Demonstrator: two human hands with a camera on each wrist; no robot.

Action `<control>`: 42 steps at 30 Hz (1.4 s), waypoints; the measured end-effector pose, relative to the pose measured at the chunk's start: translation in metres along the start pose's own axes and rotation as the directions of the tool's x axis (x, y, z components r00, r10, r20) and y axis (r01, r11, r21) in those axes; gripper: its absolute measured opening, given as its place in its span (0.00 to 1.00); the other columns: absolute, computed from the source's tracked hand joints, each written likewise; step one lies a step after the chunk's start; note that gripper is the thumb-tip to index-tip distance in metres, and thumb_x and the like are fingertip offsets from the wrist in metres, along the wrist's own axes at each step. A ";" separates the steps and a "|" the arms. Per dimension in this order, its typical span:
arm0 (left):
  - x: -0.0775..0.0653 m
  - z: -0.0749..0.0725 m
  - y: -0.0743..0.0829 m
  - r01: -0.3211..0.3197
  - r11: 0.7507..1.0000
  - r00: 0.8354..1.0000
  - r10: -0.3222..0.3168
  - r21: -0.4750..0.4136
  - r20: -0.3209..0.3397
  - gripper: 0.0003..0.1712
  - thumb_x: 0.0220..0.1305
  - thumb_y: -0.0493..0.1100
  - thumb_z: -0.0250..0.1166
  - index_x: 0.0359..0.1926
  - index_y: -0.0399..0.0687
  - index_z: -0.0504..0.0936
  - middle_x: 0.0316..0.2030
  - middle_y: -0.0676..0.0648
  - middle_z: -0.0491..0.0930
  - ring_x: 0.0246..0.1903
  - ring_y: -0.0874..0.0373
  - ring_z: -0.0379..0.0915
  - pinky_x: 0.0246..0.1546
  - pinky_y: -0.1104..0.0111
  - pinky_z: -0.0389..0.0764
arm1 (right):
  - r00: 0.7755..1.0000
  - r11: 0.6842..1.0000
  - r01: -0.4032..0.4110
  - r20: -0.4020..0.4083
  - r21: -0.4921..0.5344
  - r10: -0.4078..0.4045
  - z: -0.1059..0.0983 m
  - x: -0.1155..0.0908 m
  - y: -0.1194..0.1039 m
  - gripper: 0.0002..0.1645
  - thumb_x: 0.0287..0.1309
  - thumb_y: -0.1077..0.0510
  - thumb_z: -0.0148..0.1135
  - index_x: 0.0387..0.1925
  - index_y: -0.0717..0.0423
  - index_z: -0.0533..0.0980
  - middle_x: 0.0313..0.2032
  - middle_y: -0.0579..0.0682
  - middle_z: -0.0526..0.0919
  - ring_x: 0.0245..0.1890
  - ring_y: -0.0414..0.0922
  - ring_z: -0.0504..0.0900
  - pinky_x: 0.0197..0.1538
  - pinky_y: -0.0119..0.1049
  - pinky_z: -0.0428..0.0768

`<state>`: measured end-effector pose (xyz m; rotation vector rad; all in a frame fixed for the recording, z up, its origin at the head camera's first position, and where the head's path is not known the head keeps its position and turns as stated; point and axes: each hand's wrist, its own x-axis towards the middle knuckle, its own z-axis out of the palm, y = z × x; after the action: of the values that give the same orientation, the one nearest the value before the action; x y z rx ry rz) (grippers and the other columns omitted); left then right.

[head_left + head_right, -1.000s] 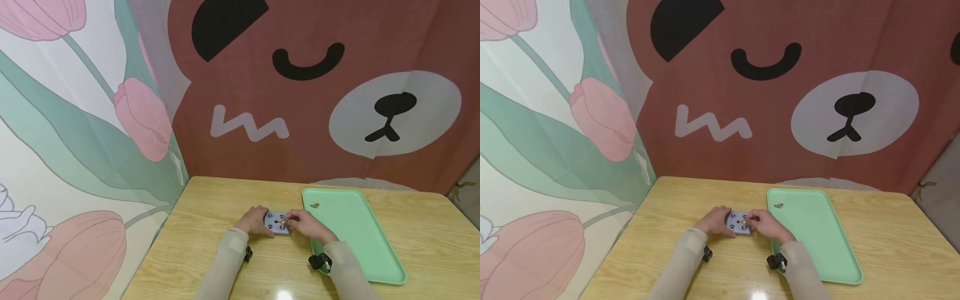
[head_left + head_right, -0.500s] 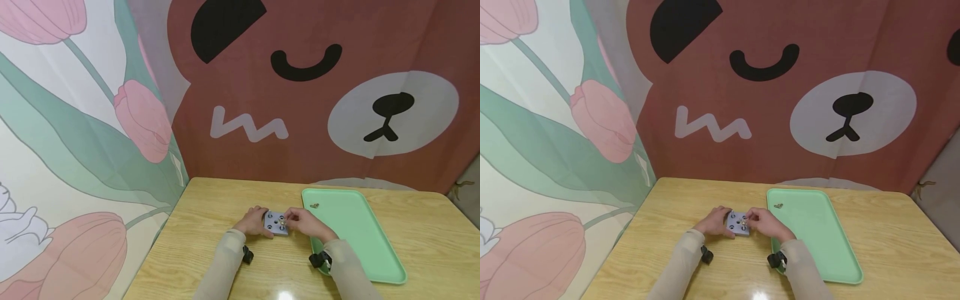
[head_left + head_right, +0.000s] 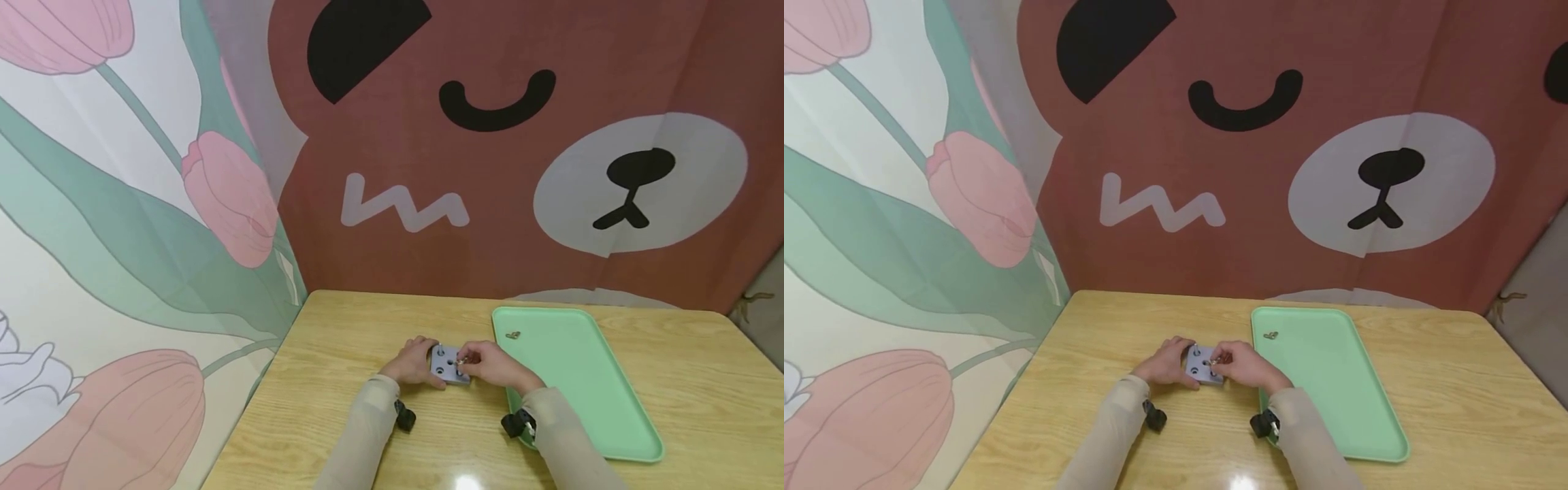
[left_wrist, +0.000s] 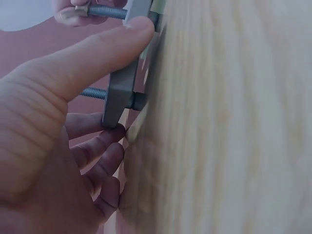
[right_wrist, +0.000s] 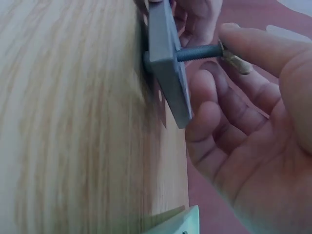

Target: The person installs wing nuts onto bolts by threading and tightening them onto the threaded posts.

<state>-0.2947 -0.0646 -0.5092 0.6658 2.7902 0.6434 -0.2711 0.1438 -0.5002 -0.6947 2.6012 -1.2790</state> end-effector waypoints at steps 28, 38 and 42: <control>-0.002 0.005 -0.006 0.005 0.989 0.999 -0.009 -0.145 -0.033 0.55 0.28 0.66 0.71 0.61 0.54 0.63 0.53 0.53 0.63 0.48 0.58 0.58 0.47 0.62 0.63 | 0.999 0.998 0.000 0.047 -0.059 0.002 -0.001 -0.001 -0.007 0.07 0.56 0.56 0.57 0.38 0.50 0.75 0.29 0.42 0.74 0.28 0.41 0.71 0.29 0.35 0.70; -0.001 0.007 -0.007 -0.008 0.989 0.999 0.002 -0.145 -0.042 0.55 0.27 0.67 0.71 0.61 0.55 0.63 0.52 0.53 0.64 0.46 0.58 0.59 0.46 0.62 0.62 | 0.997 0.995 -0.072 -0.023 -0.072 0.071 0.003 -0.001 -0.011 0.05 0.51 0.56 0.62 0.28 0.49 0.72 0.26 0.44 0.74 0.25 0.41 0.70 0.26 0.33 0.69; 0.000 0.005 -0.008 -0.013 0.989 0.999 0.007 -0.148 -0.041 0.55 0.27 0.67 0.71 0.60 0.55 0.63 0.51 0.53 0.64 0.46 0.58 0.59 0.46 0.62 0.62 | 0.999 0.999 -0.051 0.008 -0.020 0.051 -0.004 -0.004 -0.011 0.10 0.55 0.66 0.53 0.40 0.55 0.73 0.30 0.48 0.74 0.30 0.43 0.71 0.30 0.36 0.70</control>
<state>-0.2963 -0.0689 -0.5172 0.6434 2.7433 0.8654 -0.2659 0.1429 -0.4893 -0.6317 2.6101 -1.2351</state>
